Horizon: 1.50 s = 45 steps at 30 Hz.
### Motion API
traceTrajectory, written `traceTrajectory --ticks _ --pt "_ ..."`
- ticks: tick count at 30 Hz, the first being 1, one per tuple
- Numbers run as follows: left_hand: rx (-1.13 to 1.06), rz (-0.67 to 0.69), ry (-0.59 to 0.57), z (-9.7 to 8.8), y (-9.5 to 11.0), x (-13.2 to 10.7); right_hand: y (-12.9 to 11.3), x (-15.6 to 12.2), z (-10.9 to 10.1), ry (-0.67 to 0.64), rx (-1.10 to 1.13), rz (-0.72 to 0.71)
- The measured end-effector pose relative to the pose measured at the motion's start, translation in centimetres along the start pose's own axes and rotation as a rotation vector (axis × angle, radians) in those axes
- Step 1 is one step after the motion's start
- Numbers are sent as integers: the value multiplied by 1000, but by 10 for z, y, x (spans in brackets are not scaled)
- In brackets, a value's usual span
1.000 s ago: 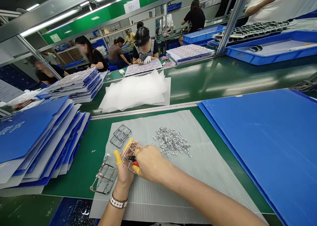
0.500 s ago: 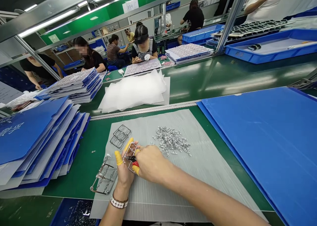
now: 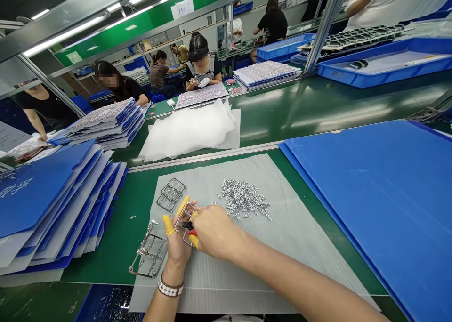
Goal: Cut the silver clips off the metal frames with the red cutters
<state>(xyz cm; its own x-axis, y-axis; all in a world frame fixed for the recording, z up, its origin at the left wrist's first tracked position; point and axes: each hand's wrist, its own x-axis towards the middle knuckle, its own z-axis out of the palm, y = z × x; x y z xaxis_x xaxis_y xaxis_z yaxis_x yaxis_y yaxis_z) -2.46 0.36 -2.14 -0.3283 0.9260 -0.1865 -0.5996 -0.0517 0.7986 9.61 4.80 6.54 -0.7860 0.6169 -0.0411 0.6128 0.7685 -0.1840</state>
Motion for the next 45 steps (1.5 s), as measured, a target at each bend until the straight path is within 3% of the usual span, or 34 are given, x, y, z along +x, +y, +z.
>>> traceTrajectory --ticks 7,15,24,38,45 --pt "5 -4 5 0 1 1 0 0 6 39 -27 -21" --pt "-50 -33 12 4 7 0 12 -4 1 53 -89 89" --pt "-40 -51 22 6 3 -3 15 1 11 100 -103 101" --pt "-8 -64 27 5 0 -4 13 3 5 46 -73 98" --pt "-132 -130 18 4 7 -1 18 -1 1 57 -80 120"
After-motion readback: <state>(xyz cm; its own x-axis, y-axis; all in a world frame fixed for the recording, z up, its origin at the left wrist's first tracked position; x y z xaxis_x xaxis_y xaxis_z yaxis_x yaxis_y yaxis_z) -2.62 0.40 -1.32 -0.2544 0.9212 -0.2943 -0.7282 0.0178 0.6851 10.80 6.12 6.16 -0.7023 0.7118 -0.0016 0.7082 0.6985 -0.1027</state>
